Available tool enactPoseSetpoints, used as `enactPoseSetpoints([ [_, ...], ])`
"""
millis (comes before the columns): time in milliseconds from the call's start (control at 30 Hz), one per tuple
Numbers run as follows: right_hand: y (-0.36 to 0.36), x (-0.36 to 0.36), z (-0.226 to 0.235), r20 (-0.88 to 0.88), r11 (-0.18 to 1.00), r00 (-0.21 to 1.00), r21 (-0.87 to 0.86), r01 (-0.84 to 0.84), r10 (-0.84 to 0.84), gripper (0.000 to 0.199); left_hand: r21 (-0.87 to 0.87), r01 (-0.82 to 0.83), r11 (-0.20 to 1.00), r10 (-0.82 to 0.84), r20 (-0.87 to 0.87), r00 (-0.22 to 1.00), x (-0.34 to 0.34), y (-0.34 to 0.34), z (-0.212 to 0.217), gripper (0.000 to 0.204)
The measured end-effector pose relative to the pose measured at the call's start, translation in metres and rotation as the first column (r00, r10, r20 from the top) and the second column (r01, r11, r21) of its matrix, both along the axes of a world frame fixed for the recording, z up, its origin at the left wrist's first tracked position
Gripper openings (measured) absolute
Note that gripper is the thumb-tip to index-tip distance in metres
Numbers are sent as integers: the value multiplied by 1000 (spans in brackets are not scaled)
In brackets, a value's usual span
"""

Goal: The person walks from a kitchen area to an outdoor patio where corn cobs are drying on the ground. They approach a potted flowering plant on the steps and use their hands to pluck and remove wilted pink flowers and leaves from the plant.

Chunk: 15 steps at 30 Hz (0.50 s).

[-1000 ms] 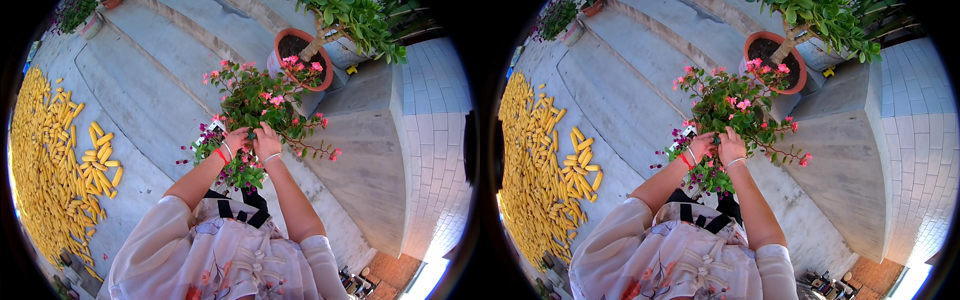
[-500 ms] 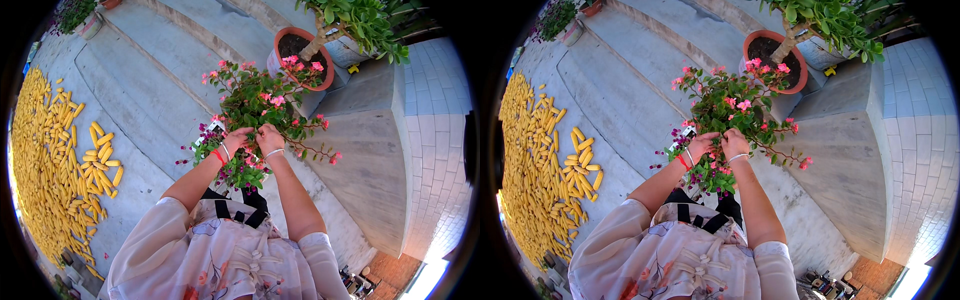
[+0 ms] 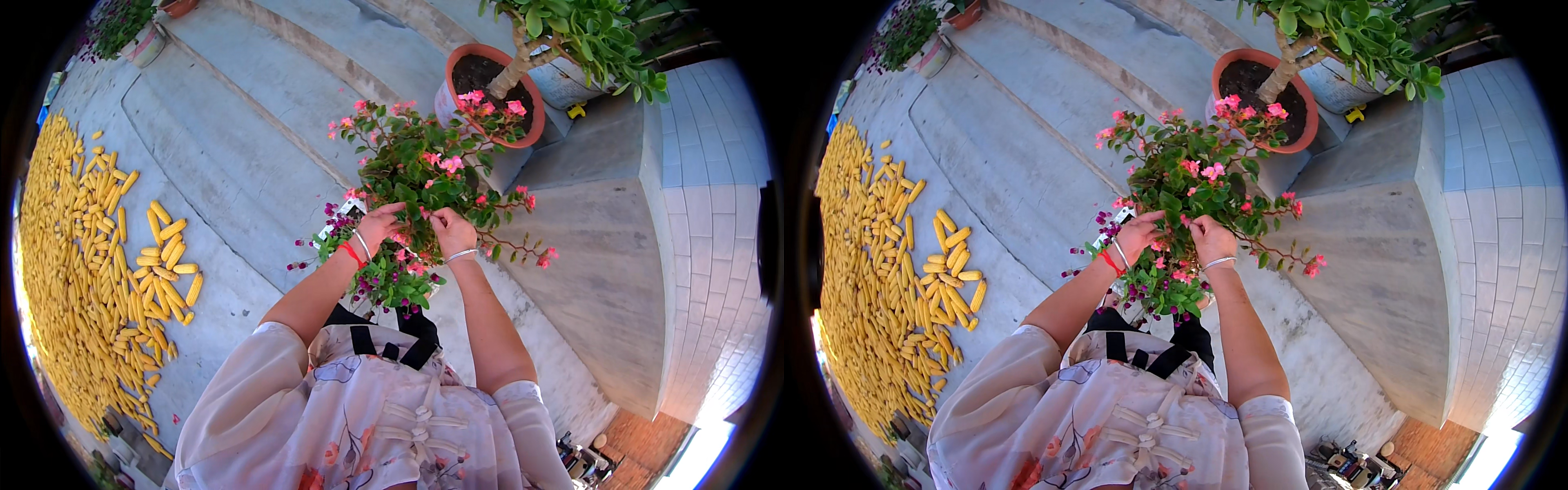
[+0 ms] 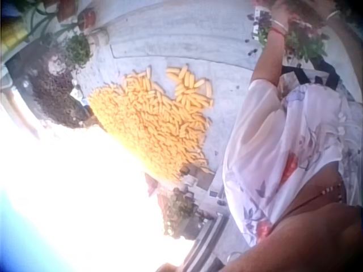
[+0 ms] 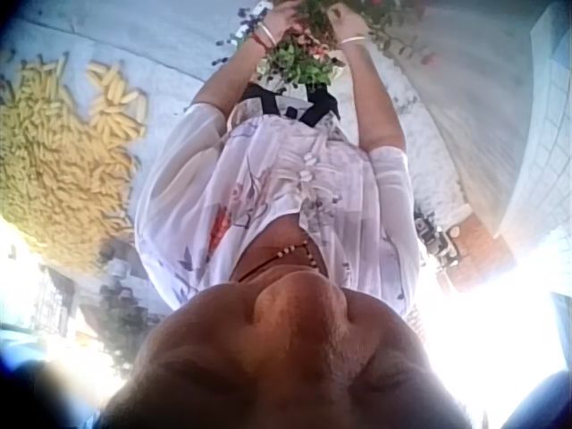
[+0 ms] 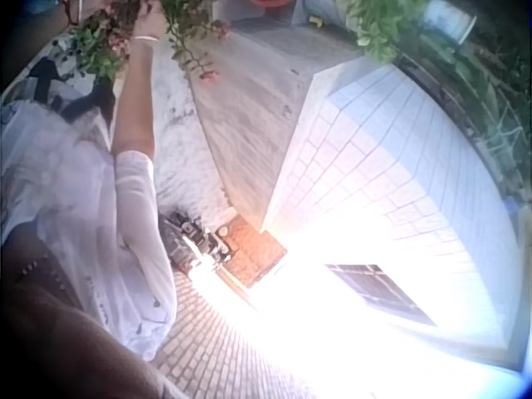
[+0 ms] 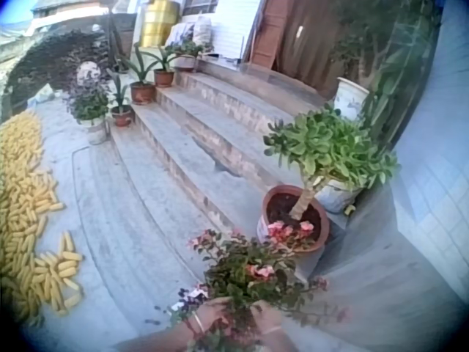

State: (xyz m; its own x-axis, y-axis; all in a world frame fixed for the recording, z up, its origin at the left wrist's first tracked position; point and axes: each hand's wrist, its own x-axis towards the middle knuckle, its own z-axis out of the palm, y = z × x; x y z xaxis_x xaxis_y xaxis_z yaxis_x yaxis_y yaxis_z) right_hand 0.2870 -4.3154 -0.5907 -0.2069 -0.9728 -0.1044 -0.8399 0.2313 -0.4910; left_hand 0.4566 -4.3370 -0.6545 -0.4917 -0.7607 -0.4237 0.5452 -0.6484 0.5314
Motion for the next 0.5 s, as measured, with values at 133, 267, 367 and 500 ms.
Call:
enactPoseSetpoints([
  [133,7,-8,-1,105,997,992,-7,77,-75,15,21,-25,999,26,-28,999,1,-1,-6,36],
  [267,39,-11,-16,302,986,941,-19,168,-155,14,8,-57,998,58,-81,995,6,-4,-18,35],
  [367,75,-14,-28,408,969,879,87,233,-248,15,17,-54,998,56,-124,991,7,-6,-9,35],
  [500,106,-14,-40,376,952,879,200,230,-291,16,38,-44,998,48,-99,994,9,-8,11,33],
])
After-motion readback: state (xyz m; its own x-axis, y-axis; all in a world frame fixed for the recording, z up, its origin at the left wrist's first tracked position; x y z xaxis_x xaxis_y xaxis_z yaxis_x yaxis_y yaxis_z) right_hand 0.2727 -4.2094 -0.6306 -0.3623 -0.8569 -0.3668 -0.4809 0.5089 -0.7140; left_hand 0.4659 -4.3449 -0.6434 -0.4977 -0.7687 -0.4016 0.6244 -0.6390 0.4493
